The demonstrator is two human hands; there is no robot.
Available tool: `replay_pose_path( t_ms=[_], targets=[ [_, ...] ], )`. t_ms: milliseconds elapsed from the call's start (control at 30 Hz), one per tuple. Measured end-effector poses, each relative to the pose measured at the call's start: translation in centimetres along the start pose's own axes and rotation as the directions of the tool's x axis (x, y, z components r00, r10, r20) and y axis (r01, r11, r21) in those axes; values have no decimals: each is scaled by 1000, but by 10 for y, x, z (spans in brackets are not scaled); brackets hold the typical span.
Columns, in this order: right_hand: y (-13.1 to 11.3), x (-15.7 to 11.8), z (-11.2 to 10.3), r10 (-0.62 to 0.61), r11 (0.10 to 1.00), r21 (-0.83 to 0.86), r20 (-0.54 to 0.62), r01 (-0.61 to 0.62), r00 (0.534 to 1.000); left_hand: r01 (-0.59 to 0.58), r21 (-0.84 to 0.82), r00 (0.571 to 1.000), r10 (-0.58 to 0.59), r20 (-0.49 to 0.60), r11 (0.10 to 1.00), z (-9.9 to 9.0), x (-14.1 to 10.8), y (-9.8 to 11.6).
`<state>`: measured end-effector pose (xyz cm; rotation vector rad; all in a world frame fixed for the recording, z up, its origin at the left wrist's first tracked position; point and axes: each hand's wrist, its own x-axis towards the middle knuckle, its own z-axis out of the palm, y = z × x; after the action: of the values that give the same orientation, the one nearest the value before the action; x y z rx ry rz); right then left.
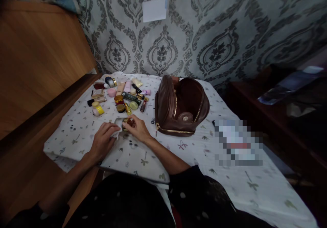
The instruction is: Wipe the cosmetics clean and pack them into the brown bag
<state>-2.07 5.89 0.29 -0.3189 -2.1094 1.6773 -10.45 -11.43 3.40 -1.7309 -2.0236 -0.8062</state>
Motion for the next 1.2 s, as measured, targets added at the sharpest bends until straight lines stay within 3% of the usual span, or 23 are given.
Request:
replay_pose_path(
  t_ms=[133,233,400,600,800,967,1100,1200],
  targets=[
    [2,3,0,82,987,139,2,-82,997,-96,51,995,96,-2,994,4,1,5],
    [-1,5,-1,143,932,332,35,-147,989,-95,41,995,96,-21,995,5,1,6],
    [-9,6,-1,215,711,650,164,-269,963,-76,-48,989,69,-132,996,5,0,8],
    [-6,9,-4,278,495,757,328,-427,903,-42,-208,974,-7,-228,977,-2,6,17],
    [-7,10,-8,264,443,787,343,-429,902,-71,-251,976,15,-218,965,-6,8,21],
    [-9,10,-11,338,418,792,320,-445,885,-83,-229,980,38,-194,970,-7,5,17],
    [-12,10,-12,404,400,791,302,-463,864,-36,-198,985,2,-172,980,-9,3,9],
    [-13,9,-11,427,435,767,286,-472,858,38,-183,978,-74,-196,982,-12,5,5]
  ],
)
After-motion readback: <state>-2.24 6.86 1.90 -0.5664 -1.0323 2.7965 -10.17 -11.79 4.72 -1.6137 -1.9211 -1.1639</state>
